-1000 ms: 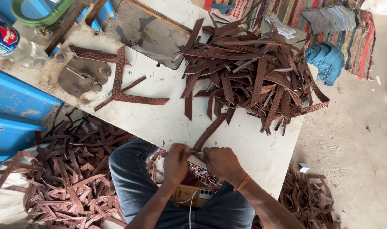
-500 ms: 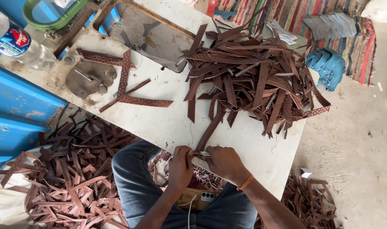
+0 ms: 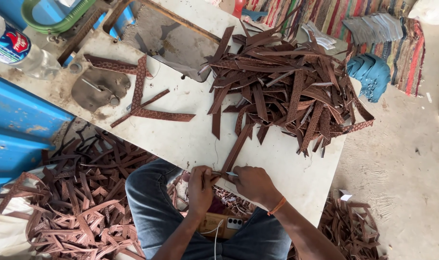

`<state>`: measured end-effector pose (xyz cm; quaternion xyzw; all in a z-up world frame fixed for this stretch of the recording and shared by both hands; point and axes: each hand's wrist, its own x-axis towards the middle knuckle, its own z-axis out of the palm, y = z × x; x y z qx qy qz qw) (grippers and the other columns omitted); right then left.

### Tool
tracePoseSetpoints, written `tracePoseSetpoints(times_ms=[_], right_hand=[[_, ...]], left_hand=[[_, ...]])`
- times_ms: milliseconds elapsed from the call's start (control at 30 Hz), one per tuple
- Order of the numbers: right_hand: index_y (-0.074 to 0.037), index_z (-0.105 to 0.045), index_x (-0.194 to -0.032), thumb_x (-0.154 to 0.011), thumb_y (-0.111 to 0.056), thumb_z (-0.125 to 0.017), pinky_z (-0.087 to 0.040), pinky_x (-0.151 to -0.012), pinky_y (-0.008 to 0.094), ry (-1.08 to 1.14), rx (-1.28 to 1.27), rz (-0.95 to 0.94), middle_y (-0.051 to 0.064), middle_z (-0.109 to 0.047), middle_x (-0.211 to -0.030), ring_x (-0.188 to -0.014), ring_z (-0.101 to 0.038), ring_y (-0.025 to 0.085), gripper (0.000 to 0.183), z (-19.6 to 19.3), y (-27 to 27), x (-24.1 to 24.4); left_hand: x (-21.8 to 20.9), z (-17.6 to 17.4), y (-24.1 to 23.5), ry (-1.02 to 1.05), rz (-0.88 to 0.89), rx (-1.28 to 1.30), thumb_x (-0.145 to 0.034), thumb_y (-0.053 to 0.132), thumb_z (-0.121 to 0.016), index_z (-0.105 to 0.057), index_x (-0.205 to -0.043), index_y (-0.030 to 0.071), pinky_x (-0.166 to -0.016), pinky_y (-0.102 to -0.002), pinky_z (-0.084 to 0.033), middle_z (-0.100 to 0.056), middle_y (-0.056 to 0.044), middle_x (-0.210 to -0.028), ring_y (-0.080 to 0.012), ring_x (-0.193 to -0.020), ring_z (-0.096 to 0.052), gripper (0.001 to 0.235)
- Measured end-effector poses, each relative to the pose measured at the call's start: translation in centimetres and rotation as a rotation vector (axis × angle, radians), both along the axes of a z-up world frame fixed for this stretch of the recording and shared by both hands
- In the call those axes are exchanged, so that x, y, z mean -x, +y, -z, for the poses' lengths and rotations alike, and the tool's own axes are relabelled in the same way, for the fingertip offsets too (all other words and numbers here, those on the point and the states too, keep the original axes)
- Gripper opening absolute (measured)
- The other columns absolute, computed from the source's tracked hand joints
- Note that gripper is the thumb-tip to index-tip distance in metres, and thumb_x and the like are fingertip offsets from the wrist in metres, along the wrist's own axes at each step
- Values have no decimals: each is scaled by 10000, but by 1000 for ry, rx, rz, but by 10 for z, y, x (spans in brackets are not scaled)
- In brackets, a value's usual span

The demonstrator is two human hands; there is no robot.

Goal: Trimming excess material from brown leather shoe straps using a handheld blade.

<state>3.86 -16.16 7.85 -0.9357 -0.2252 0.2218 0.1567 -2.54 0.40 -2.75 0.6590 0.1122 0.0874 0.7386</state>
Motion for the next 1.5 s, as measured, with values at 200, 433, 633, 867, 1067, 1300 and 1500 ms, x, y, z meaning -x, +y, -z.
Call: tracePoseSetpoints(times_ms=[200,433,633,867,1067,1300,1500], right_hand=[[-42,-661,-938,-958,-312,-634,-543,-658,494,2,3,-29,177,-698,-724,-683,-689,388,271,3,5,4],[-38,-661,-946,-953,-300,-639,-546,-634,492,-21,27,-35,179,-695,-714,-664,-693,389,263,4,12,3],[-20,-635,-933,-949,-287,-641,-550,-636,494,-14,32,-7,187,-690,-715,-665,-693,390,267,9,13,5],[-41,-657,-915,-961,-269,-621,-540,-661,514,-66,17,-28,187,-691,-731,-686,-690,396,235,18,11,5],[-54,-645,-1053,-904,-304,-677,-561,-654,497,-152,0,29,203,-687,-955,-726,-704,392,292,16,13,21],[-118,-609,-1277,-792,-266,-796,-600,-605,445,-251,-151,263,164,-620,-1216,-751,-739,353,541,34,0,68],[-98,-691,-1170,-827,-146,-756,-635,-668,383,-321,-449,315,113,-708,-1106,-818,-765,296,353,42,11,75]], left_hand=[[1,-2,0,35,-14,-13,-1075,133,-486,-575,-1036,-44,-791,-321,-691,-552,-108,-1070,-201,-929,-729,202],[1,-7,1,14,-5,35,-1074,119,-493,-582,-1028,-55,-816,-324,-688,-555,-110,-1080,-193,-942,-724,200],[3,-17,2,-16,-21,-18,-1065,102,-497,-603,-1020,-58,-792,-327,-694,-572,-117,-1062,-184,-893,-699,196],[12,-11,15,4,-149,-64,-1087,117,-515,-643,-1009,4,-632,-295,-590,-655,-140,-1023,-187,-815,-705,187],[29,-46,97,-7,-273,-114,-1072,146,-501,-667,-996,16,-544,-283,-593,-760,-109,-850,-158,-670,-770,224],[80,143,125,622,-177,195,-1076,149,-543,-745,-1174,-89,-655,-352,-539,-775,-199,-977,-273,-797,-686,327],[52,246,27,600,524,76,-874,91,-698,-671,-1301,28,-818,-347,-614,-772,-123,-1198,-244,-1057,-729,433]])
